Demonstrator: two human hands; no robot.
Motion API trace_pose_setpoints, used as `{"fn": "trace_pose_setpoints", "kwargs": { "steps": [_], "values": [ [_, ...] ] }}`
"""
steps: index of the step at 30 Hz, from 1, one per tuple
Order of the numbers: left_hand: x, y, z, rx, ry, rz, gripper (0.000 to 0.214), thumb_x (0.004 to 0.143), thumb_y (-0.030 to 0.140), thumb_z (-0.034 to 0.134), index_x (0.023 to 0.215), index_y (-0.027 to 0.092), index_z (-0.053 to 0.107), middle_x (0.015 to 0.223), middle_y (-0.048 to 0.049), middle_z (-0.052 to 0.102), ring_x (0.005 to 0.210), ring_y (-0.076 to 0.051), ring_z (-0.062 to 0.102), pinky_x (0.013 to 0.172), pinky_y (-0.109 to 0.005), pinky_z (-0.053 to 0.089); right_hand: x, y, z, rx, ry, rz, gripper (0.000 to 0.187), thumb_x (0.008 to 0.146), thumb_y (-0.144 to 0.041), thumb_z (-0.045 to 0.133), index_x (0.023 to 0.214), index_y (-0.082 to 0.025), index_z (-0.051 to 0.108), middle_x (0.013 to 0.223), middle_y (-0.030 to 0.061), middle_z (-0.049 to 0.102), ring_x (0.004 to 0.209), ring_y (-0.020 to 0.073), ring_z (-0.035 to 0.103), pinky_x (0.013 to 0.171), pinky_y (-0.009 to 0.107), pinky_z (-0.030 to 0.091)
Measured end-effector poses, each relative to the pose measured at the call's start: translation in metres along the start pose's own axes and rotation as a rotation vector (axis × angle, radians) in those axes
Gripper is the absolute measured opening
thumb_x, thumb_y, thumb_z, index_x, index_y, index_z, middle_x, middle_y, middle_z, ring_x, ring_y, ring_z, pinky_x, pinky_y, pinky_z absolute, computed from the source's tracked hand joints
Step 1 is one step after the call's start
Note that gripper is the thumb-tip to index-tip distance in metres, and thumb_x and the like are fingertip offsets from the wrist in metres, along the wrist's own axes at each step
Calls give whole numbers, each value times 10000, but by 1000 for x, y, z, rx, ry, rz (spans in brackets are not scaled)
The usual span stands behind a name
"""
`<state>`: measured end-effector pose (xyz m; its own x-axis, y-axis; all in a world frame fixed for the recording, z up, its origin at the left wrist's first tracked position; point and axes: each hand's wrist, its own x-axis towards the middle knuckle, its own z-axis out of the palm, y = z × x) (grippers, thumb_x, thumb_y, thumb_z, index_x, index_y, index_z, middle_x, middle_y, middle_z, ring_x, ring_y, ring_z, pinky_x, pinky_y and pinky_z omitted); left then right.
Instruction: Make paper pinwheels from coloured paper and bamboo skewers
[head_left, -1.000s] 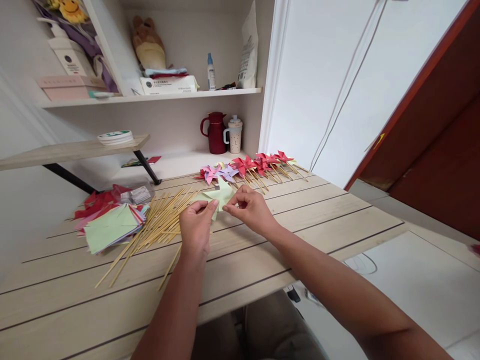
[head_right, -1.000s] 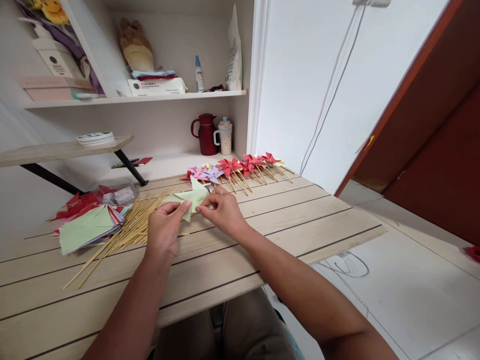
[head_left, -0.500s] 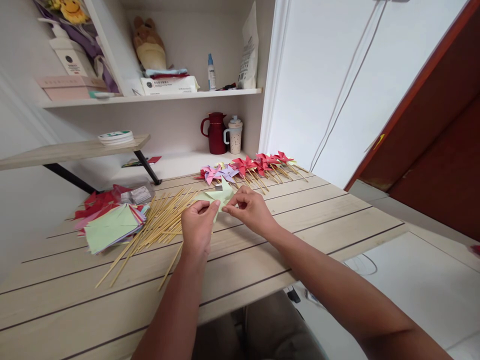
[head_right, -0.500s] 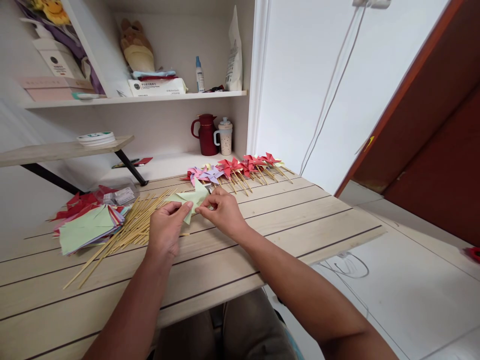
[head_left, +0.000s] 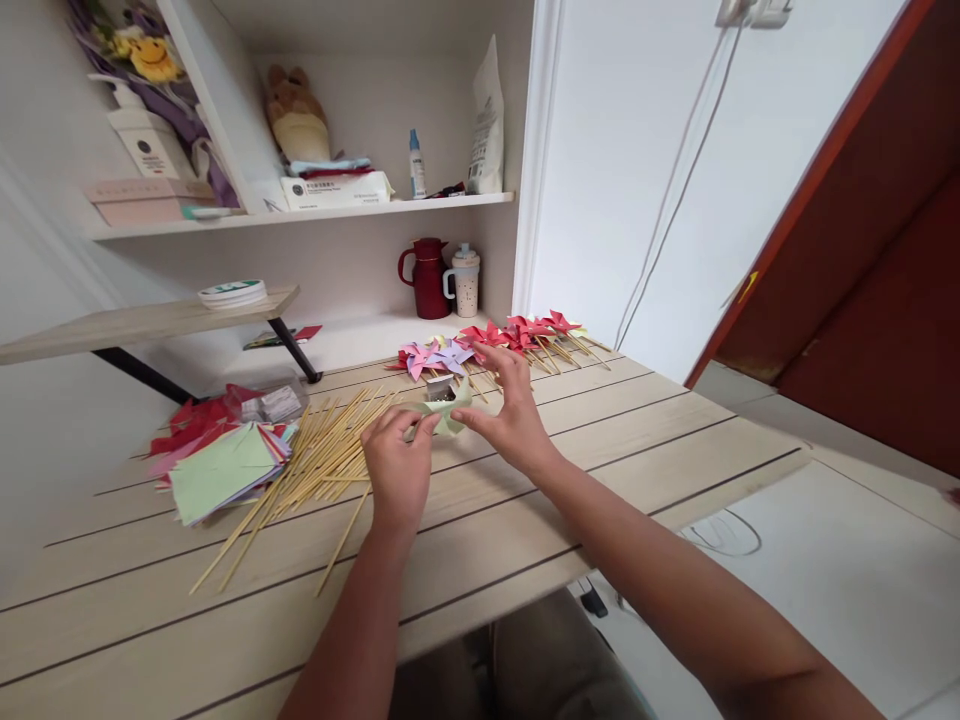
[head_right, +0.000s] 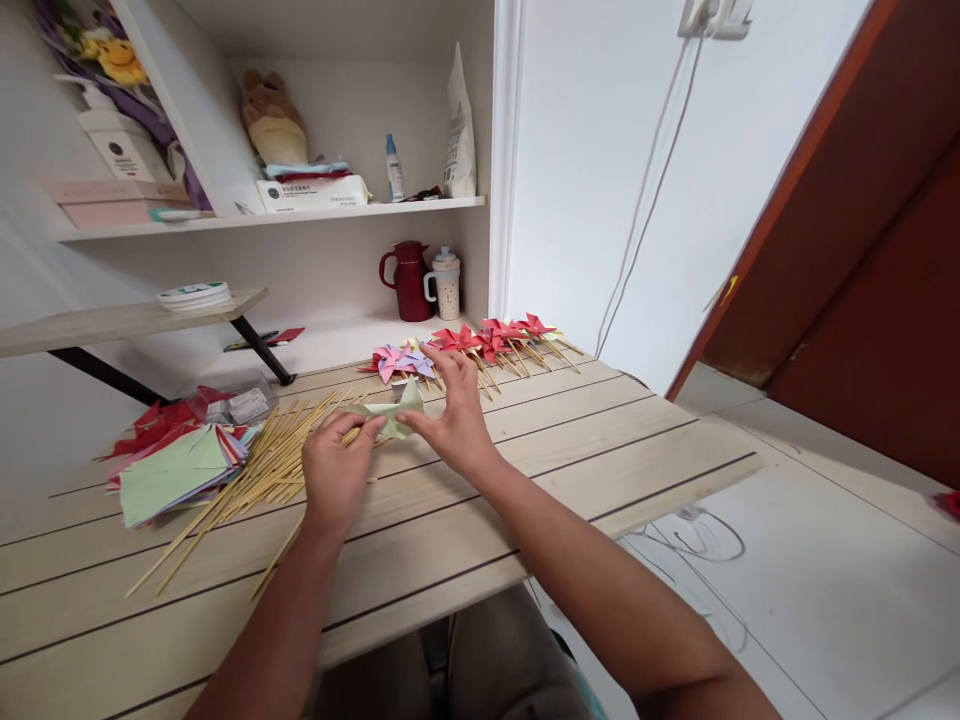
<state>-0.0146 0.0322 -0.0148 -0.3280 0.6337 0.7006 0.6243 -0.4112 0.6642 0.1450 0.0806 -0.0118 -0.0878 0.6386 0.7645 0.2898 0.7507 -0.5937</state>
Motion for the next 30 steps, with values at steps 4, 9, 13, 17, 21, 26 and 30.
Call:
{"fn": "trace_pose_setpoints", "kwargs": {
  "steps": [4, 9, 13, 17, 21, 26, 30],
  "values": [
    [-3, -3, 4, 134, 31, 202, 139, 864, 235, 681, 729, 220, 707, 866, -35, 767, 886, -230, 706, 961, -425, 378, 0, -2, 0, -105, -3, -125, 613, 783, -359, 830, 1348, -330, 595, 1474, 107, 376, 1407, 331, 397, 1170, 534, 368],
    [-5, -3, 4, 213, 38, 321, 146, 910, 237, 654, 774, 216, 705, 890, -33, 777, 874, -217, 714, 958, -418, 367, -3, -1, 3, -206, -64, -153, 281, 782, -297, 825, 1051, -284, 745, 1504, 95, 440, 1391, 356, 430, 1142, 578, 340],
    [-6, -1, 3, 254, 10, 376, 141, 918, 211, 639, 794, 227, 702, 900, -25, 775, 880, -212, 706, 992, -426, 354, -3, 1, 4, -164, -107, -143, 80, 794, -180, 769, 833, -247, 750, 1365, 89, 603, 1304, 324, 516, 1108, 558, 354],
    [-7, 1, 4, 240, 12, 348, 125, 892, 230, 688, 767, 235, 696, 869, -22, 759, 873, -223, 692, 1019, -452, 341, 0, 1, 3, -20, -146, -30, 73, 763, -164, 753, 760, -234, 734, 1244, 85, 680, 1226, 299, 570, 1086, 529, 376],
    [-5, 2, 5, 126, 54, 171, 270, 809, 304, 793, 1066, 272, 719, 1082, -66, 725, 1049, -270, 653, 1049, -478, 352, 3, -2, 3, 304, -177, 270, 113, 695, -272, 814, 678, -211, 721, 1157, 76, 704, 1140, 277, 615, 1032, 451, 428],
    [1, 0, 3, -314, 58, -258, 875, 712, 423, 860, 1474, 287, 452, 1335, -116, 599, 1196, -262, 585, 1051, -435, 429, 5, -4, 4, 752, -170, 703, 215, 611, -322, 850, 760, -186, 775, 824, 34, 743, 745, 185, 632, 766, 344, 477],
    [0, 5, 3, -588, -170, -513, 565, 706, 500, 843, 1149, 181, 699, 1136, -114, 710, 1086, -252, 648, 1004, -415, 478, 7, -2, 3, 852, -127, 771, 272, 563, -309, 867, 774, -158, 787, 738, 35, 748, 661, 159, 613, 711, 314, 457]
  ]
}}
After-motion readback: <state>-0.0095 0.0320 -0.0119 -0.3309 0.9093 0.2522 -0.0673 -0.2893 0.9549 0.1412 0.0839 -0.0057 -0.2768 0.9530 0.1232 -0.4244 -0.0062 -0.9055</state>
